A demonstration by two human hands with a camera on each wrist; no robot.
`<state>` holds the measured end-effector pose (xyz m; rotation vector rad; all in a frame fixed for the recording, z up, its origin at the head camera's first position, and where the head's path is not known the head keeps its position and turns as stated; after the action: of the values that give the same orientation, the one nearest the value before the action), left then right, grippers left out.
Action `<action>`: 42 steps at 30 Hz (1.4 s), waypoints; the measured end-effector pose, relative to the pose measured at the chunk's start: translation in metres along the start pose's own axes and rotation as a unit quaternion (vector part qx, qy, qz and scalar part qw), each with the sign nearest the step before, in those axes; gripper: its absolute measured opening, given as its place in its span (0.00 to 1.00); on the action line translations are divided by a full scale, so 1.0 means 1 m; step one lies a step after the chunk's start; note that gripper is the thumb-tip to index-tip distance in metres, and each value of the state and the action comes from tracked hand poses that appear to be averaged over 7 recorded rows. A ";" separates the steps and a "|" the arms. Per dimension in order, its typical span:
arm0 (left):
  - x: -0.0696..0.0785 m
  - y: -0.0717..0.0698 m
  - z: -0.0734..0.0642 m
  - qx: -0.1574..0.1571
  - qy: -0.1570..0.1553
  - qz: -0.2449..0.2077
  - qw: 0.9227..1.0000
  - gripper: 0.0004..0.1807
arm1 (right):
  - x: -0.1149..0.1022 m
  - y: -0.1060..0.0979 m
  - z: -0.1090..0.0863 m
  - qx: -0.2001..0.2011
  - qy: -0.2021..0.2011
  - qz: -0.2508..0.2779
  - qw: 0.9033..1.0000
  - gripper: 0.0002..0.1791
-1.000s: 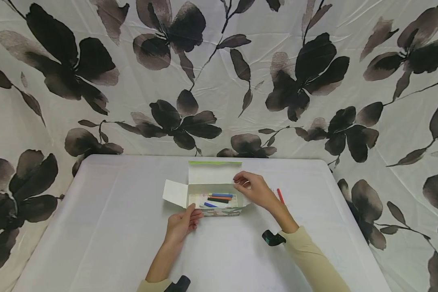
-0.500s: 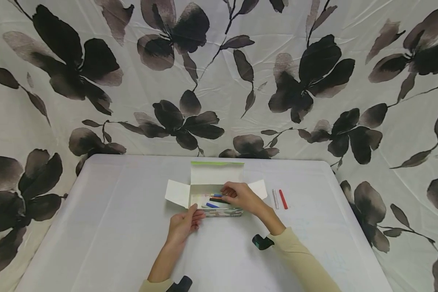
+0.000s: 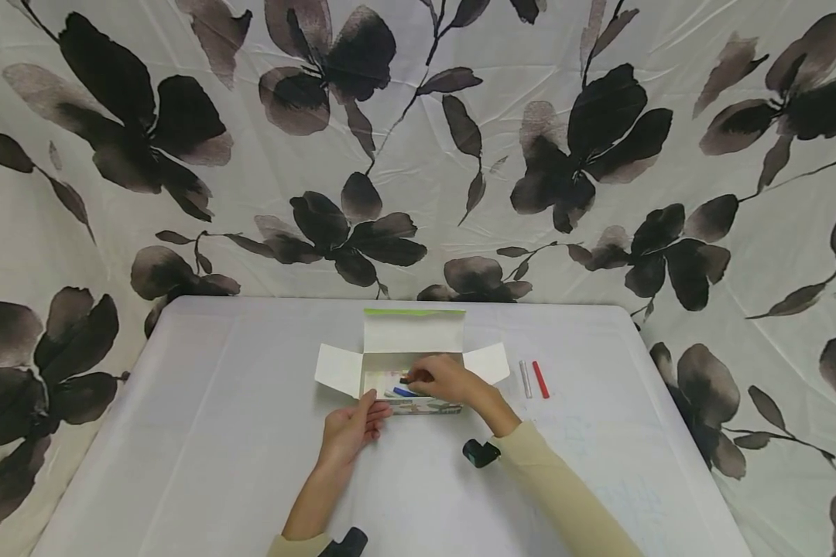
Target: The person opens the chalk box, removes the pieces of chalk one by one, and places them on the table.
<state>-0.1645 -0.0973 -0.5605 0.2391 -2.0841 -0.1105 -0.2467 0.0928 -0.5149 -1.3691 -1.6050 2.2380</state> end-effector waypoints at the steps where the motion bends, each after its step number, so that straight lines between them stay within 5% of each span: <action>1: 0.000 0.000 0.000 0.001 0.000 0.001 1.000 0.25 | 0.000 0.001 0.001 -0.007 0.005 -0.004 1.000 0.08; 9: -0.001 0.000 -0.002 -0.003 0.000 -0.013 1.000 0.25 | -0.002 0.002 0.009 -0.059 0.063 -0.004 0.996 0.06; 20: -0.004 -0.001 -0.002 -0.002 0.002 -0.012 1.000 0.25 | -0.007 0.004 0.012 -0.099 0.054 -0.011 0.994 0.04; 34: -0.004 -0.006 -0.005 -0.015 0.004 -0.011 1.000 0.26 | -0.004 0.000 -0.003 -0.043 0.005 -0.019 0.999 0.10; 42: -0.004 -0.008 -0.003 -0.009 0.001 -0.005 1.000 0.24 | -0.008 -0.010 -0.014 0.007 -0.021 0.029 0.999 0.09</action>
<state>-0.1591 -0.1038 -0.5636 0.2379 -2.0798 -0.1357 -0.2368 0.1038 -0.5027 -1.3922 -1.5797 2.3221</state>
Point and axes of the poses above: each hand's wrist, its own z-axis towards the middle knuckle, its own y-axis out of the palm, x = y × z, the point moved 2 cm from there along z, towards the middle knuckle, and after that the axes turned 7 degrees about -y, right-handed, at the moved point
